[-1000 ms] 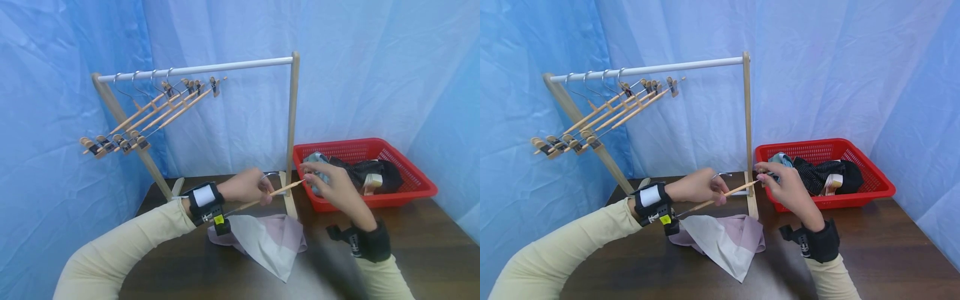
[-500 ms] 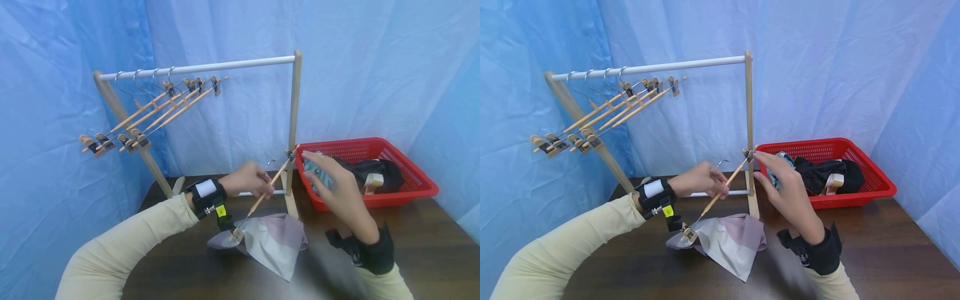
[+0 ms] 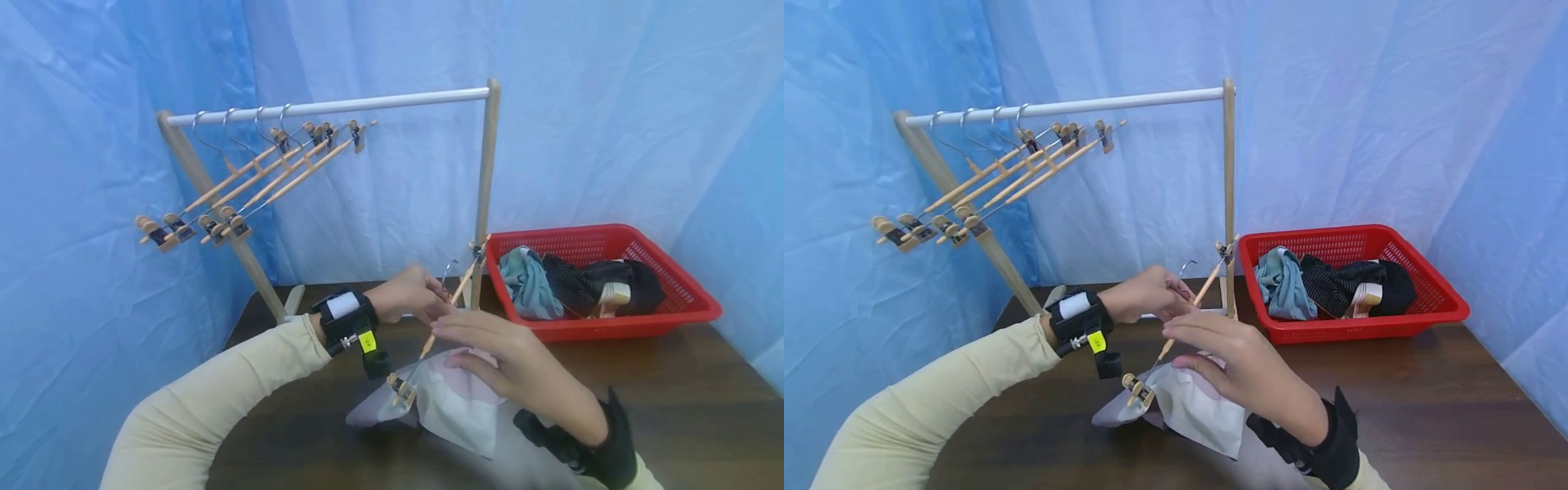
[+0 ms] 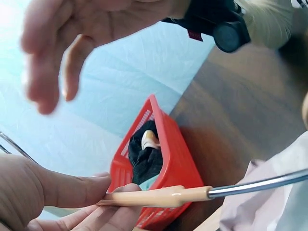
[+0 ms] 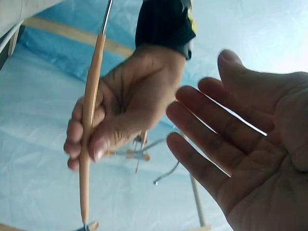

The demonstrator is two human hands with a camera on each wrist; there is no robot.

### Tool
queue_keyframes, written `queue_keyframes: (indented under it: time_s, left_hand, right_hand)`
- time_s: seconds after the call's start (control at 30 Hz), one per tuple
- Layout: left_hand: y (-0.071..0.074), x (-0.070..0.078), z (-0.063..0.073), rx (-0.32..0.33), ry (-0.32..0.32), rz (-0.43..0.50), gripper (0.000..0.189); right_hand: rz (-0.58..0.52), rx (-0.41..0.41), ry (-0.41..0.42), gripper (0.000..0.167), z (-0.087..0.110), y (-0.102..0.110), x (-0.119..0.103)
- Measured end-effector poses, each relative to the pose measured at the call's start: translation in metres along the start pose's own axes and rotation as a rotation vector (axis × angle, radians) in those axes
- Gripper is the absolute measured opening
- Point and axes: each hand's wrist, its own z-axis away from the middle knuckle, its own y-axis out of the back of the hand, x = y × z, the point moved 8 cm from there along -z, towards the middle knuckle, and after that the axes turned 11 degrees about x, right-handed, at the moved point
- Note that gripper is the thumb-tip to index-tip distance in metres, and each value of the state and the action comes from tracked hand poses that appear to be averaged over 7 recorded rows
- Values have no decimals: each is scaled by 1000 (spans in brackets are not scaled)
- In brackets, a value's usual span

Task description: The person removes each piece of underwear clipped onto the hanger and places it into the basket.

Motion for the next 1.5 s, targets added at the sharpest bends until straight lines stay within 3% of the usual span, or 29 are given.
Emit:
queue_keyframes:
  time_s: [0.3, 0.43, 0.6, 0.7, 0.93, 1.2, 1.5]
  left_hand:
    - [-8, -6, 16, 6, 12, 33, 8]
    - [-8, -9, 21, 30, 32, 58, 11]
    - [-7, -11, 23, 34, 38, 84, 15]
    - [-4, -10, 22, 35, 40, 101, 17]
    - [2, -10, 18, 19, 57, 148, 18]
    - [6, -11, 11, 0, 42, 140, 22]
    - [7, -13, 7, -5, 41, 161, 21]
  right_hand:
    - [-148, -270, 22, 39, 10, -42, -21]
    - [-137, -370, 56, 37, 14, -59, -28]
    - [-111, -512, -16, 36, 22, -72, -26]
    - [-102, -524, -37, 35, 23, -71, -25]
    - [-135, -463, -52, 32, 17, -63, -20]
    - [-233, -387, 31, 32, 13, -57, -17]
    - [-259, -439, 11, 36, 15, -62, -11]
